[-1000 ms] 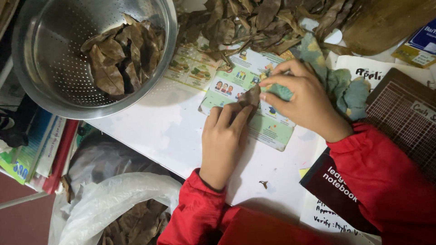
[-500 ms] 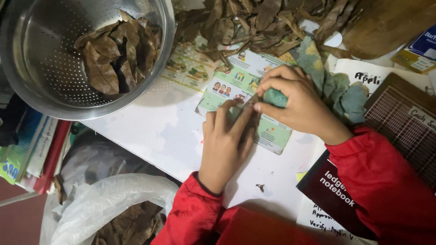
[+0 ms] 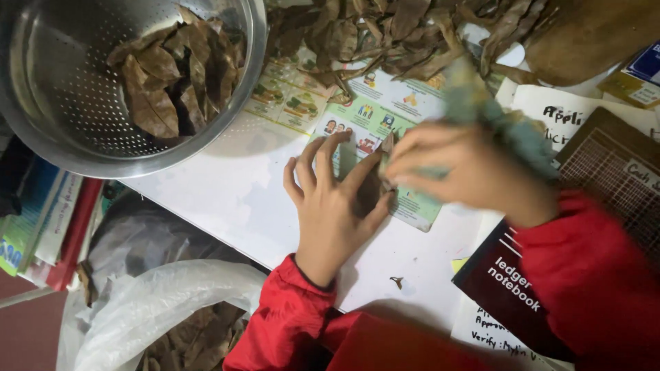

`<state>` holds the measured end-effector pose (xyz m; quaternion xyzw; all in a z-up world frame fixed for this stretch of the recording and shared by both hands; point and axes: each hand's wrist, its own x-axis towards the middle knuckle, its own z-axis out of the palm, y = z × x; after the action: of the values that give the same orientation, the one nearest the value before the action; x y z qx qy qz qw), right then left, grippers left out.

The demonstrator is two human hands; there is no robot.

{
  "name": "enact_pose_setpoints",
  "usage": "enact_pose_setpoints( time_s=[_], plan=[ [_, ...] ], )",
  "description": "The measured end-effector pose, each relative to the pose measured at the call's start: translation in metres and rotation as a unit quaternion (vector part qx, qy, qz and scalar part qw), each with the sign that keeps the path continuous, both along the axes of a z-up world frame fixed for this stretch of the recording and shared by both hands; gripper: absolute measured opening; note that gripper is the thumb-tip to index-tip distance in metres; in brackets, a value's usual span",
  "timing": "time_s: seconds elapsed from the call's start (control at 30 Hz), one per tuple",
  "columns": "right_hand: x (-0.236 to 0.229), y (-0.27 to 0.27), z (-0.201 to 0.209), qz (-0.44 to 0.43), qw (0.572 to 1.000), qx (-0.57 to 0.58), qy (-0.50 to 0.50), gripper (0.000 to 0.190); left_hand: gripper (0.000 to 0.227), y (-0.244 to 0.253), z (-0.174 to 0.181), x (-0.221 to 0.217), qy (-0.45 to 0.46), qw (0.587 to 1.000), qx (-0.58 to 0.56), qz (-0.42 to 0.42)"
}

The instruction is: Cleaning dried leaves by hand and placing them into a metal colander

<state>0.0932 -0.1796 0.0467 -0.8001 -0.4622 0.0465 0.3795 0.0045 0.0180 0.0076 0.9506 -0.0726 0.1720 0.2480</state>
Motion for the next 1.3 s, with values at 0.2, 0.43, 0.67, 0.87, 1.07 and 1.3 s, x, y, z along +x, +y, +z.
enact_pose_setpoints(
  time_s=[0.2, 0.43, 0.67, 0.87, 1.07, 1.3],
  plan=[
    [-0.014, 0.021, 0.001, -0.032, 0.970, -0.076, -0.227, 0.005, 0.048, 0.002, -0.005, -0.001, -0.024, 1.000, 0.012, -0.011],
    [-0.018, 0.020, -0.005, -0.026, 0.974, -0.040, -0.221, 0.004, 0.048, 0.021, -0.007, 0.003, -0.004, 0.998, -0.007, -0.064],
    [-0.014, 0.016, -0.012, 0.004, 0.967, -0.096, -0.235, 0.026, 0.059, 0.030, -0.008, 0.006, 0.025, 0.996, 0.035, -0.072],
    [-0.010, 0.026, -0.012, 0.005, 0.991, -0.047, -0.124, 0.005, 0.061, 0.029, -0.010, 0.009, 0.041, 0.997, 0.033, -0.062],
    [-0.014, 0.025, -0.021, 0.049, 0.989, -0.053, -0.128, 0.009, 0.062, 0.031, -0.007, 0.015, 0.058, 0.996, 0.016, -0.062],
    [-0.021, 0.034, -0.018, 0.053, 0.997, 0.020, -0.044, 0.011, 0.065, 0.032, -0.006, 0.016, 0.058, 0.996, 0.026, -0.056]
  ],
)
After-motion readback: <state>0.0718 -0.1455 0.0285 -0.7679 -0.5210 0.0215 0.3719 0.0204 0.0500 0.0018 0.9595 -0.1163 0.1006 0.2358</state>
